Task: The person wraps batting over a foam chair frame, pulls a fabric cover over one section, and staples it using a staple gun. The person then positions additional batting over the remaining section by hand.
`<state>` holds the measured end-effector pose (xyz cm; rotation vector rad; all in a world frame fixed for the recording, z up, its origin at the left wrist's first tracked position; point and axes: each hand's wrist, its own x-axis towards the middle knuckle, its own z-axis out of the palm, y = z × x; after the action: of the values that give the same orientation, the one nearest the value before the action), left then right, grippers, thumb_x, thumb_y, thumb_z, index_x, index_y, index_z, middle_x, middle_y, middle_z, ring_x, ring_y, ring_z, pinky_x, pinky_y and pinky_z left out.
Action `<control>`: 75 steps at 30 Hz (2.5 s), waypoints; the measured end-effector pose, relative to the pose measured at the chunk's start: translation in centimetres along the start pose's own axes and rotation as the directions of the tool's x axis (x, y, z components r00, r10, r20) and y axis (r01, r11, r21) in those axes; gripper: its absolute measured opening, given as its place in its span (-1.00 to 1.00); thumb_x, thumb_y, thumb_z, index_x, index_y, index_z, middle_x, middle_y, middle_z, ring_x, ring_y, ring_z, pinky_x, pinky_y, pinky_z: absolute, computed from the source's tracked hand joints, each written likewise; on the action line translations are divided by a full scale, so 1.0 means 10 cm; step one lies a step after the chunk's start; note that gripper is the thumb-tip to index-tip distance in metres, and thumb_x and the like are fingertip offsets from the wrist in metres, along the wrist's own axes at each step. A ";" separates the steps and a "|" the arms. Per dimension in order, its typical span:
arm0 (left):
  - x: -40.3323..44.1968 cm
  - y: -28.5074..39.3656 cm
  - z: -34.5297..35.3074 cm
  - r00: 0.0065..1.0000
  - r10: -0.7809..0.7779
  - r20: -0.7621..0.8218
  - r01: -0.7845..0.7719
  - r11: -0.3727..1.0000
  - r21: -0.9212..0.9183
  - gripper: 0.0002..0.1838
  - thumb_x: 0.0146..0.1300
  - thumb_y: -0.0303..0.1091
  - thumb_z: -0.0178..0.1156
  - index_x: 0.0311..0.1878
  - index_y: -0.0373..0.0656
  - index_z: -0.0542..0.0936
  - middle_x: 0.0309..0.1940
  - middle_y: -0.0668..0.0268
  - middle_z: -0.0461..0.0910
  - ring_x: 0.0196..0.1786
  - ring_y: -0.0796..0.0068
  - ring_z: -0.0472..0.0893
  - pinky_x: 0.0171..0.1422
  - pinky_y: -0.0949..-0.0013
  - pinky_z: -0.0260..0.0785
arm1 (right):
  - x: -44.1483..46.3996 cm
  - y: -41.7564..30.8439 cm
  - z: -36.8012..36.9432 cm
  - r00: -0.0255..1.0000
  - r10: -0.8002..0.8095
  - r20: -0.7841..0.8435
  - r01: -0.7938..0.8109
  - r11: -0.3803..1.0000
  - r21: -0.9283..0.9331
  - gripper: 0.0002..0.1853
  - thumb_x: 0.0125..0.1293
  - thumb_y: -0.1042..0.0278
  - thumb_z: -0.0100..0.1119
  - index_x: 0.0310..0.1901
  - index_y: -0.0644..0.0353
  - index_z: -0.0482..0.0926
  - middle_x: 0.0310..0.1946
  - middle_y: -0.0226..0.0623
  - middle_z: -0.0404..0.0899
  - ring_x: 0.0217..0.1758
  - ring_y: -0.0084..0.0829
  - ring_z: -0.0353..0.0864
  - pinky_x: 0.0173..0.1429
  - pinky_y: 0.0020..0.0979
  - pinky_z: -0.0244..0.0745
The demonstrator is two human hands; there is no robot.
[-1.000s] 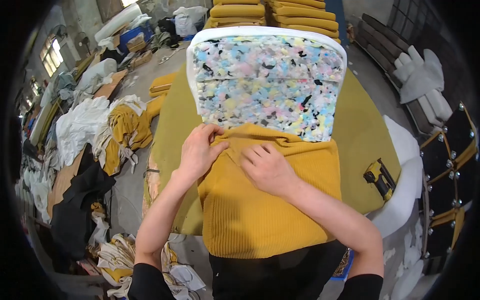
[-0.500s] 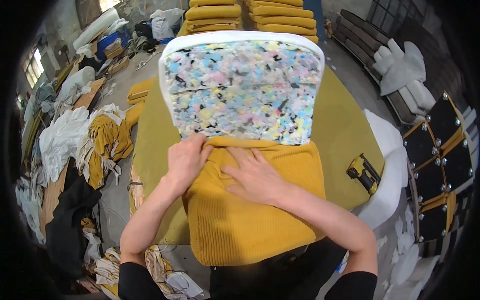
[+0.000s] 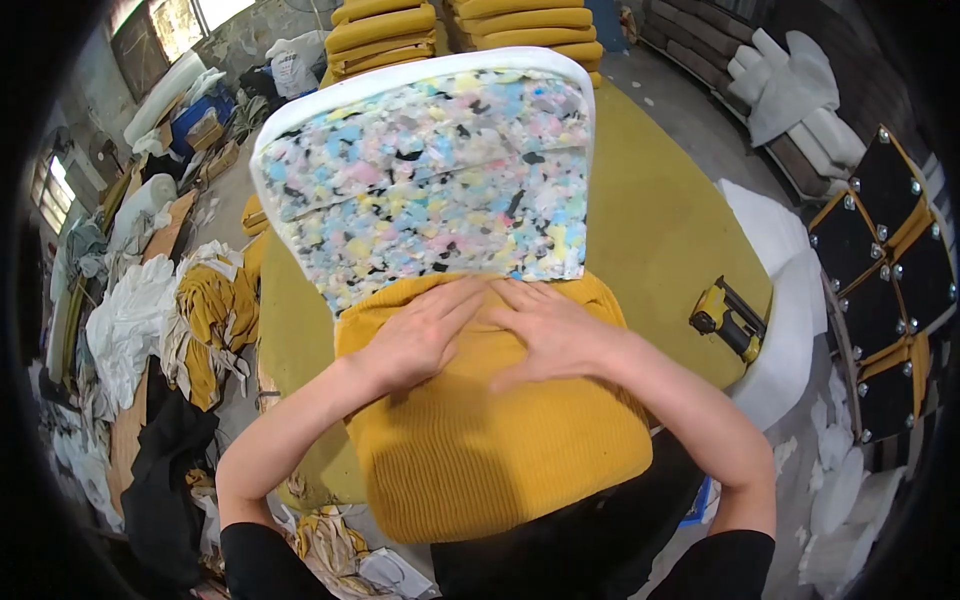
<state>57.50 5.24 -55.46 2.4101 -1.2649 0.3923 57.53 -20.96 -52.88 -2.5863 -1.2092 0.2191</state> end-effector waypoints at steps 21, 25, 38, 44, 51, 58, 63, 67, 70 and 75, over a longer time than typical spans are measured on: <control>-0.36 -0.25 -0.43 0.918 -0.388 0.078 0.392 0.919 -0.037 -0.52 0.58 -0.16 0.01 0.37 -0.30 0.50 0.08 -0.14 0.69 0.14 -0.25 0.65 0.29 -0.07 0.48 | 0.07 0.82 0.07 0.980 0.048 -0.191 -0.028 0.994 0.106 -0.40 0.55 -0.22 0.08 0.27 0.19 0.60 0.00 0.06 0.73 0.16 0.11 0.68 0.24 0.00 0.53; -0.49 -0.55 -0.43 0.727 -0.573 0.380 0.669 0.716 -0.200 -0.54 0.60 -0.10 -0.01 0.26 -0.30 0.58 0.08 -0.17 0.68 0.21 -0.23 0.62 0.36 -0.06 0.44 | 0.24 0.92 -0.16 0.966 0.219 0.140 -0.251 0.924 0.288 -0.41 0.56 -0.20 0.09 0.20 0.22 0.64 -0.07 0.03 0.75 0.08 0.08 0.71 0.15 -0.05 0.56; -1.47 -0.39 0.13 0.126 -0.977 -0.170 0.241 0.196 -0.951 -0.67 0.57 -0.33 0.17 0.23 -0.36 0.62 0.10 0.26 0.70 0.14 0.53 0.63 0.24 0.41 0.49 | 0.13 0.15 -0.23 0.949 0.312 0.044 -0.294 0.928 -0.231 -0.53 0.58 -0.05 0.08 0.13 0.27 0.61 -0.17 -0.04 0.74 -0.02 0.04 0.75 0.06 -0.04 0.61; -1.70 -0.55 0.13 0.330 -0.904 0.272 0.268 -0.187 -0.945 -0.58 0.66 -0.02 0.04 0.13 -0.20 0.65 -0.13 0.40 0.67 -0.12 0.64 0.58 -0.02 0.50 0.46 | 0.49 -1.00 -0.27 0.994 0.107 -0.031 -0.110 0.902 -0.418 -0.66 0.46 0.24 0.26 0.13 0.25 0.60 -0.09 -0.14 0.73 -0.04 0.03 0.74 0.09 -0.08 0.63; -1.47 -0.35 0.06 0.329 -0.943 0.060 0.204 0.008 -0.979 -0.75 0.63 -0.15 0.17 -0.03 -0.15 0.59 -0.34 0.47 0.59 -0.37 0.71 0.51 -0.25 0.51 0.41 | 1.17 -1.05 0.45 0.914 -0.183 -0.362 0.167 0.983 -0.075 -0.43 0.27 0.33 0.37 0.29 0.27 0.47 0.22 -0.06 0.49 0.30 0.02 0.51 0.35 -0.08 0.50; -1.68 -0.30 -0.07 0.489 -0.753 0.441 0.281 -0.343 -0.897 -0.79 0.58 -0.19 0.24 -0.06 -0.15 0.61 -0.33 0.50 0.63 -0.37 0.76 0.57 -0.28 0.56 0.44 | 1.21 -1.00 0.45 0.885 -0.254 -0.390 0.248 0.967 -0.067 -0.49 0.23 0.36 0.40 0.22 0.22 0.55 0.19 -0.05 0.53 0.26 0.02 0.56 0.28 -0.08 0.54; -1.54 -0.24 -0.16 0.497 -0.775 0.390 0.090 -0.401 -0.911 -0.83 0.56 -0.23 0.25 -0.10 -0.13 0.63 -0.35 0.51 0.64 -0.45 0.73 0.56 -0.36 0.56 0.43 | 1.22 -0.97 0.50 0.853 -0.326 -0.407 0.315 0.944 -0.096 -0.62 0.20 0.41 0.41 0.07 0.17 0.65 0.23 -0.04 0.57 0.22 0.01 0.62 0.23 -0.09 0.59; -1.53 -0.34 -0.20 0.487 -0.793 0.366 0.141 -0.342 -0.929 -0.83 0.52 -0.23 0.30 -0.15 -0.11 0.62 -0.38 0.53 0.61 -0.47 0.73 0.51 -0.39 0.55 0.33 | 1.22 -1.02 0.48 0.859 -0.338 -0.384 0.313 0.941 -0.127 -0.66 0.22 0.43 0.39 0.05 0.16 0.66 0.26 -0.04 0.57 0.23 0.00 0.63 0.24 -0.10 0.60; -1.37 -0.34 -0.27 0.470 -0.830 0.300 0.256 -0.197 -0.946 -0.80 0.51 -0.20 0.31 -0.14 -0.12 0.61 -0.38 0.53 0.60 -0.45 0.76 0.47 -0.38 0.54 0.28 | 1.23 -1.05 0.48 0.875 -0.332 -0.353 0.309 0.943 -0.120 -0.65 0.24 0.45 0.37 0.08 0.16 0.65 0.28 -0.04 0.55 0.25 0.00 0.63 0.25 -0.10 0.60; -1.29 -0.50 -0.19 0.468 -0.857 0.214 0.349 -0.043 -0.936 -0.75 0.54 -0.16 0.27 -0.09 -0.18 0.60 -0.36 0.48 0.60 -0.41 0.76 0.46 -0.37 0.56 0.27 | 1.26 -1.06 0.45 0.905 -0.314 -0.288 0.296 0.949 -0.104 -0.60 0.24 0.47 0.36 0.14 0.16 0.61 0.32 -0.04 0.52 0.24 0.01 0.63 0.25 -0.11 0.60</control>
<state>54.40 18.04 -60.24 1.3644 0.1505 -0.1129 56.72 -3.90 -54.11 -2.3188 -1.4903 -0.2712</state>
